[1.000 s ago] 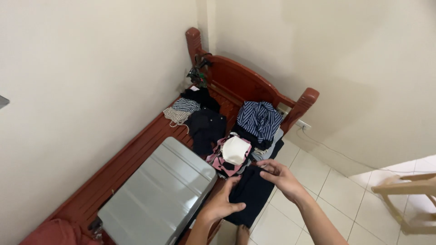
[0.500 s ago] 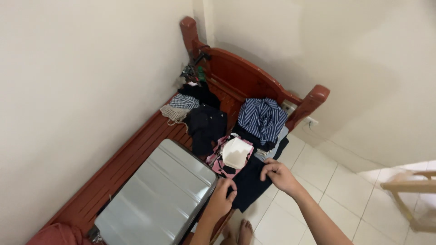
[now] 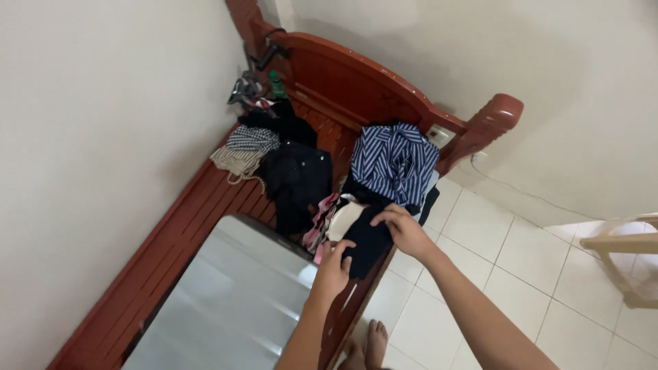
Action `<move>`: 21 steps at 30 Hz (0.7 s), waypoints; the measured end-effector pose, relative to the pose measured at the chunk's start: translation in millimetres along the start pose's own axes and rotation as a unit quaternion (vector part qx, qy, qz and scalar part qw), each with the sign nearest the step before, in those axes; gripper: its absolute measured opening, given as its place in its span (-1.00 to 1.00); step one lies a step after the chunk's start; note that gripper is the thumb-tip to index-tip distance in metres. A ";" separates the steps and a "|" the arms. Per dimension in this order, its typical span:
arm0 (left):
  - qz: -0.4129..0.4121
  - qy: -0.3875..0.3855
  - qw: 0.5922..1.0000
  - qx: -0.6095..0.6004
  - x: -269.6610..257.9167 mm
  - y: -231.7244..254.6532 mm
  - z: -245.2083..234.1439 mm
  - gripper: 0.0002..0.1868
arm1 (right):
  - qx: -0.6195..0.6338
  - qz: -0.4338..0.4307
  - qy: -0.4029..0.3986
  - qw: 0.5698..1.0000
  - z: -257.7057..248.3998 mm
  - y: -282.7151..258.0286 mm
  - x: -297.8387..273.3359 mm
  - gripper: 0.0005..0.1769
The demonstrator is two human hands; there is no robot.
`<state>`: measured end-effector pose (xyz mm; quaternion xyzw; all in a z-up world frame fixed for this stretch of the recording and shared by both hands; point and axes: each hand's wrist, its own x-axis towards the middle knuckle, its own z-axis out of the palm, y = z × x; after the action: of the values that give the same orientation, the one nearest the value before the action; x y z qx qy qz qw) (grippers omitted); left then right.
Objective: Folding various clothing items and packing them into a suitcase on a bed frame.
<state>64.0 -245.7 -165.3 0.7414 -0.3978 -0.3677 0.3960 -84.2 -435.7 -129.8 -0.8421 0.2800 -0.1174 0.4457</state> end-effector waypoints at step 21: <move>-0.066 0.049 0.961 0.263 101.1 -127.6 81.2 -0.13 | -0.348 0.045 -0.018 0.936 148.5 73.6 32.2 -0.09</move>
<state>74.0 -311.5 -334.6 0.8612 -0.4107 -0.2389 0.1805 -18.6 -385.4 -277.0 -0.9331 0.3328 0.0232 0.1346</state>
